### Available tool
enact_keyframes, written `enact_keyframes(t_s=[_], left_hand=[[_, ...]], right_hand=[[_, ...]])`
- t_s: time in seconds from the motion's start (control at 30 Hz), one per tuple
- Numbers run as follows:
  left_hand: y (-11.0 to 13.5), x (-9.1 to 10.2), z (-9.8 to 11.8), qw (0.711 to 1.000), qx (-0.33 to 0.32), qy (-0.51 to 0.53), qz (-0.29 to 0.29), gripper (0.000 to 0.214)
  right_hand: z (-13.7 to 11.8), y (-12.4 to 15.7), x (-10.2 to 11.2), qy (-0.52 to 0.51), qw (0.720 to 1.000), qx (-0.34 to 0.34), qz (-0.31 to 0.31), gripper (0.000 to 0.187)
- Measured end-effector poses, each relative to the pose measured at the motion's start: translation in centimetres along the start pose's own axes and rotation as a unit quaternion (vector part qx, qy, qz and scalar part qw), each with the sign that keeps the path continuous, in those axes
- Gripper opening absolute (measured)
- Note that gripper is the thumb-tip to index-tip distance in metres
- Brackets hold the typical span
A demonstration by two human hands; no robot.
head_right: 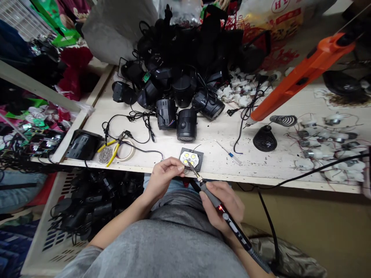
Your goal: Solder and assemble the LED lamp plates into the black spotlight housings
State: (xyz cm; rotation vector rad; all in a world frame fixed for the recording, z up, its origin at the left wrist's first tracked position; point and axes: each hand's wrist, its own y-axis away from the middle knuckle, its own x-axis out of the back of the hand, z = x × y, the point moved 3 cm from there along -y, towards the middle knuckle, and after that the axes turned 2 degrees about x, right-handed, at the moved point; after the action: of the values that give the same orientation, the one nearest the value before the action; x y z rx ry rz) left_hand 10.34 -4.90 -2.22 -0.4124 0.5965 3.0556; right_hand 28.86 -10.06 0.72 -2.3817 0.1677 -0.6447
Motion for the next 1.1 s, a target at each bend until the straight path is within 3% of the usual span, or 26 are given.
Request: enact_keyframes(t_s=[0.1,0.17,0.3,0.4,0.7,0.77,0.9,1.1], left_hand=[[0.4,-0.3,0.0,0.996,-0.064,-0.052,-0.019,0.023],[0.7,-0.5,-0.1,0.987,-0.122,-0.095,-0.03,0.019],[1.3,-0.8,-0.2,0.95,-0.229,-0.21,-0.037,0.011],[1.6,-0.8,0.1,0.921,-0.273,-0.275,-0.039,0.008],[1.7,-1.0,0.1,0.893,-0.306,-0.326,-0.054,0.01],[1.7,-0.9,-0.1,0.896,-0.299,-0.324,-0.051,0.012],[1.8,-0.2,-0.5,0.908,-0.274,-0.315,-0.037,0.014],[1.6,0.0,-0.8,0.904,-0.275,-0.327,-0.022,0.011]], right_hand=[[0.3,-0.6,0.0,0.057,0.998,0.034,0.002,0.044],[0.5,-1.1,-0.6,0.075,0.996,0.047,-0.034,0.045],[0.9,-1.8,-1.8,0.047,0.995,0.046,-0.075,0.042],[0.9,-2.0,-2.5,0.038,0.994,0.057,-0.082,0.041],[1.8,-0.7,-3.8,0.096,0.985,0.11,-0.09,0.036],[2.6,-0.7,-3.2,0.134,0.983,0.105,-0.063,0.034],[4.2,-0.8,-0.3,0.224,0.972,0.044,0.056,0.035],[4.7,0.2,1.1,0.22,0.974,0.041,0.037,0.026]])
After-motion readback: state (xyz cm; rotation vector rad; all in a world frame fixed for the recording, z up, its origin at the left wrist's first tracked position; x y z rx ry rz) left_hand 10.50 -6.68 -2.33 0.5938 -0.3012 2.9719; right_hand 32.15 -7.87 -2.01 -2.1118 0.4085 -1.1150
